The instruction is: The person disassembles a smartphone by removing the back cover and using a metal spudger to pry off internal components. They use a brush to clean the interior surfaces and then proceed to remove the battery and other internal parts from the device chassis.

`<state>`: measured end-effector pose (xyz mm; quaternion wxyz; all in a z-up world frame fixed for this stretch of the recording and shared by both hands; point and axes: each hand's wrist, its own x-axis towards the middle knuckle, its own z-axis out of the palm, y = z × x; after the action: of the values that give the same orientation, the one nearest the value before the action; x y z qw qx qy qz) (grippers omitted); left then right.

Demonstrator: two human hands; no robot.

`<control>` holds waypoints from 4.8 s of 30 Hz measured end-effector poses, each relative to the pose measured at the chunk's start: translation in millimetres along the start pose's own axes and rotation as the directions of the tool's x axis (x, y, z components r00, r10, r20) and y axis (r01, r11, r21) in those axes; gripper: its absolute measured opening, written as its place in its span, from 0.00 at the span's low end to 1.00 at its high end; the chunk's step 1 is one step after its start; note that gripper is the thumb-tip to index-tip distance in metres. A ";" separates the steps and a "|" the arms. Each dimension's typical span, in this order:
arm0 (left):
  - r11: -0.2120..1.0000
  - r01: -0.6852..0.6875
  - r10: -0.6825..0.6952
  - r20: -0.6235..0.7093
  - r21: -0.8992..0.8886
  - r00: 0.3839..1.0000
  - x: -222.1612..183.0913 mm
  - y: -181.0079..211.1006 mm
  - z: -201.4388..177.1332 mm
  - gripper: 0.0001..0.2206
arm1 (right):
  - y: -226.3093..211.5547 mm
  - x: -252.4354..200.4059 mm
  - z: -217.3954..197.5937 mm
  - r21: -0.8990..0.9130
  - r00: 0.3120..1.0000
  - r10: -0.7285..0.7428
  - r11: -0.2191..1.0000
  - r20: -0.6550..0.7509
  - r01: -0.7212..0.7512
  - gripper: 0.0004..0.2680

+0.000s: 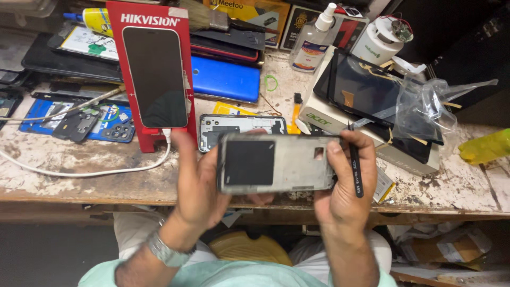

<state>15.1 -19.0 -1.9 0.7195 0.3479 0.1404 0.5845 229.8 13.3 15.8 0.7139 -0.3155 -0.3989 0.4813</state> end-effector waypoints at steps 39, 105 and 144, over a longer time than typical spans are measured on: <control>0.994 0.040 0.002 -0.374 0.106 0.927 13.9 -21.2 -2.8 0.19 | -13.2 -5.1 -23.6 -0.543 0.815 -0.134 0.683 0.564 0.488 0.07; 0.836 0.078 0.033 -0.192 0.543 0.981 7.9 -10.6 1.0 0.22 | 18.2 5.2 9.7 -0.357 0.782 0.005 0.892 0.623 0.278 0.04; 0.919 0.280 -0.193 -0.302 0.278 0.934 8.2 -3.6 7.0 0.31 | 13.1 -1.3 -42.3 -0.590 0.972 -0.025 0.791 0.233 0.161 0.12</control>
<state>24.3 -13.9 2.5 0.6943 0.3564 0.3698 0.5042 260.7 13.7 -15.9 0.5516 -0.4536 -0.6207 0.3236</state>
